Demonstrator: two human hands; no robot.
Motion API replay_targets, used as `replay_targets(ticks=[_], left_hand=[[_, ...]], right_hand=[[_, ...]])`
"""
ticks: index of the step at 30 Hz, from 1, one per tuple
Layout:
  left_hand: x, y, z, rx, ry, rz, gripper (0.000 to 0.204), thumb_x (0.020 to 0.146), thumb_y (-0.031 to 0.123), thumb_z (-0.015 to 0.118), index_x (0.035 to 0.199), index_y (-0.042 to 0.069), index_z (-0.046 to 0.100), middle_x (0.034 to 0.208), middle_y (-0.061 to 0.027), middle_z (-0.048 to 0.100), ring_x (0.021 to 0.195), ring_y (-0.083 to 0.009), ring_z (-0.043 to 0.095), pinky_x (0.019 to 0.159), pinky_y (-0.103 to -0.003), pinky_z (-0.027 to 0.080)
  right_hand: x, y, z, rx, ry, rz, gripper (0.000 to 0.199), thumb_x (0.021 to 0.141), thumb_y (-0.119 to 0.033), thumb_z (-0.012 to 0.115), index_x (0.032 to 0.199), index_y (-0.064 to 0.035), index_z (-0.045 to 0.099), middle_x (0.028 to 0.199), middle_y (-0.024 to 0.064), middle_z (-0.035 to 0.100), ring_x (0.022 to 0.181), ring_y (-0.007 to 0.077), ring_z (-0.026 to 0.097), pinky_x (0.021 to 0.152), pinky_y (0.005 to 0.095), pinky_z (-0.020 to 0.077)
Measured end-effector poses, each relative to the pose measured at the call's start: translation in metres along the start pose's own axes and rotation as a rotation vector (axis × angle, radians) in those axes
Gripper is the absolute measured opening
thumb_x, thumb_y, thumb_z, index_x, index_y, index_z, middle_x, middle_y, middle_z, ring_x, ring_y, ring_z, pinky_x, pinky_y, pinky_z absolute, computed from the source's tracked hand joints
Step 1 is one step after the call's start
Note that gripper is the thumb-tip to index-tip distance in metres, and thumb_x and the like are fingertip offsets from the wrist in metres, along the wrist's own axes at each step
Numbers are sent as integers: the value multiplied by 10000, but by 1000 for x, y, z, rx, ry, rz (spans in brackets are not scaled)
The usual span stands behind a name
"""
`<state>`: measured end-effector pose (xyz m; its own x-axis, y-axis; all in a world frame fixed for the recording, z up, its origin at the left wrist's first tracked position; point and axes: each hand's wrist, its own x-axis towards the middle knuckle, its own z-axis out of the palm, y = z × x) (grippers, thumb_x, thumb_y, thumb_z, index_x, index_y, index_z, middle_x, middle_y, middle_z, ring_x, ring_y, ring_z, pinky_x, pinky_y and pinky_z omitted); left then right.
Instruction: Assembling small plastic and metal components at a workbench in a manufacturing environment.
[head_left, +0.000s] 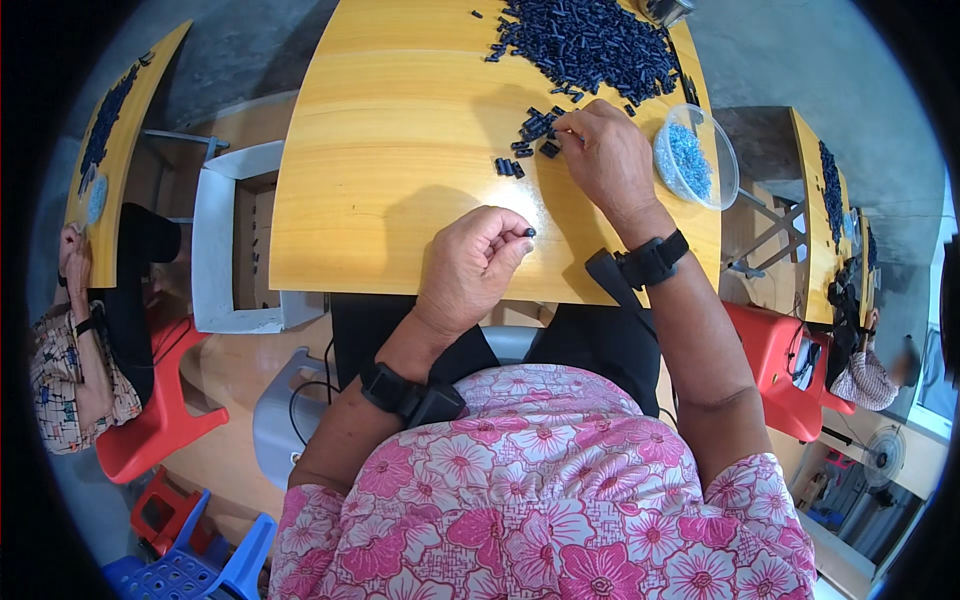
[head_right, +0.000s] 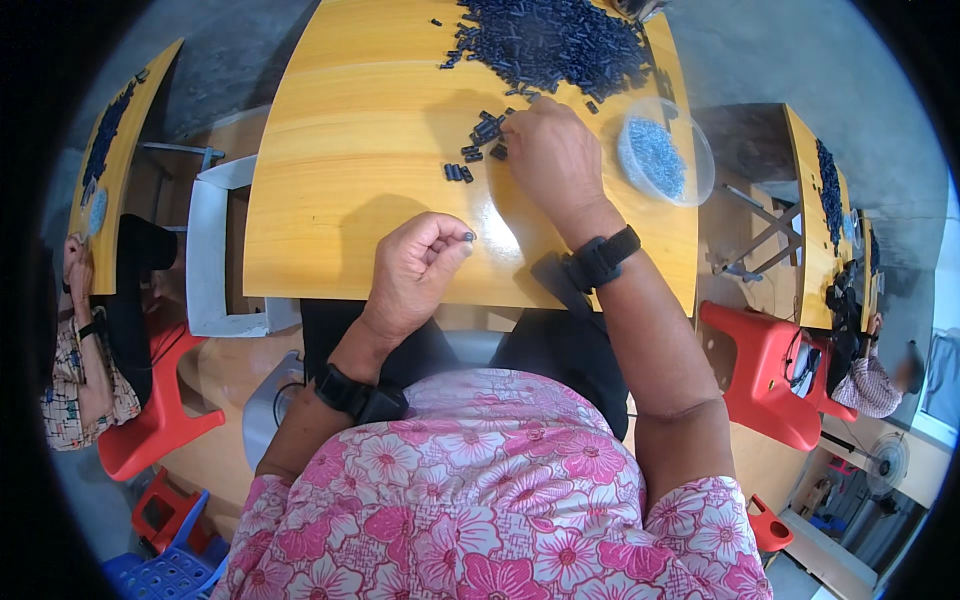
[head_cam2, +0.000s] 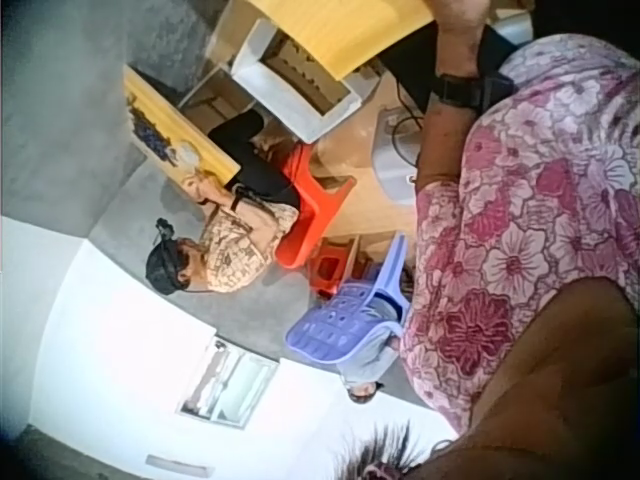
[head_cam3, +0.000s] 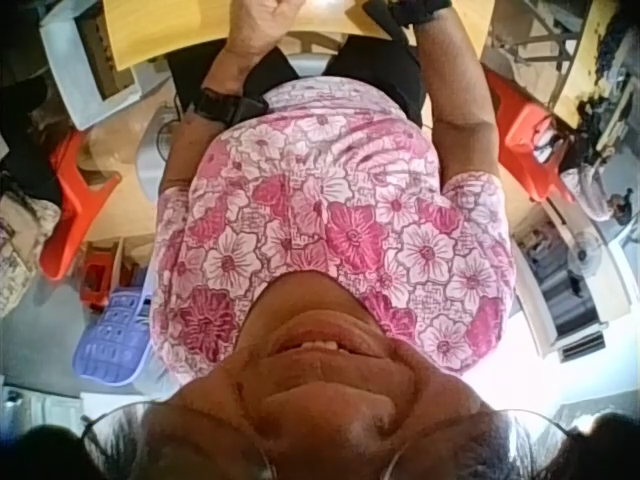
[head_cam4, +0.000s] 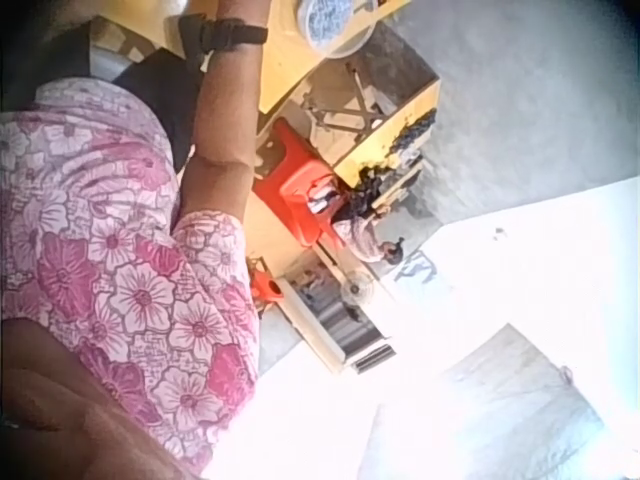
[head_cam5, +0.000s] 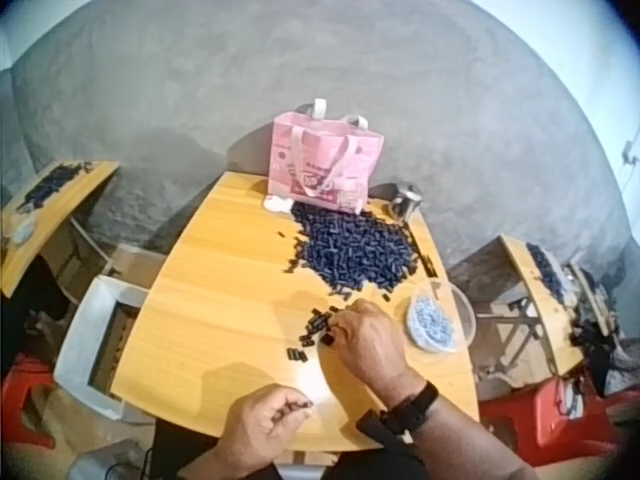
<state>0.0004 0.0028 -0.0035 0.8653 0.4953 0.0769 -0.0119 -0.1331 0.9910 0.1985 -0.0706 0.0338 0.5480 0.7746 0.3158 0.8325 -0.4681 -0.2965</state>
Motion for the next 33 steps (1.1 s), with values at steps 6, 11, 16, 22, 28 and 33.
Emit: replay_targets(ticks=[6,11,16,22,28,33], left_hand=[[0,0,0,11,2,18,74,891,-11,661,963,-11,641,847,-24,635,746,-64,591,685,-216,514],[1,0,-1,26,-4,26,80,888,-14,661,964,-14,636,841,-22,626,745,-58,586,680,-212,509],[1,-3,-1,30,0,38,84,886,-17,660,967,-12,639,845,-27,634,747,-59,592,677,-213,510],[0,-2,-1,61,-3,25,86,880,-15,657,966,-11,648,863,-40,659,752,-69,614,677,-218,515],[1,-1,-1,50,-6,34,88,876,-18,653,964,-13,650,863,-42,659,752,-73,617,678,-220,516],[1,-2,-1,74,-5,22,87,878,-12,655,964,-12,650,859,-44,665,752,-75,623,680,-223,519]], right_hand=[[3,1,4,36,-19,-1,141,848,-155,622,872,-99,749,876,114,647,882,314,642,738,438,525],[13,-6,12,77,-47,-114,130,848,-170,632,841,-92,735,876,86,651,861,301,648,725,426,528],[24,-10,12,-84,-116,-178,152,859,-180,621,814,-77,723,889,95,654,866,304,652,729,423,535],[30,-16,10,-207,-188,-162,191,884,-195,604,818,-69,730,907,117,662,881,304,668,743,418,553],[35,-21,9,-321,-248,-148,191,877,-203,616,838,-61,739,934,132,685,877,314,684,744,406,566],[37,-18,9,-318,-305,-122,169,852,-189,634,861,-70,754,914,147,712,864,320,696,754,410,566]])
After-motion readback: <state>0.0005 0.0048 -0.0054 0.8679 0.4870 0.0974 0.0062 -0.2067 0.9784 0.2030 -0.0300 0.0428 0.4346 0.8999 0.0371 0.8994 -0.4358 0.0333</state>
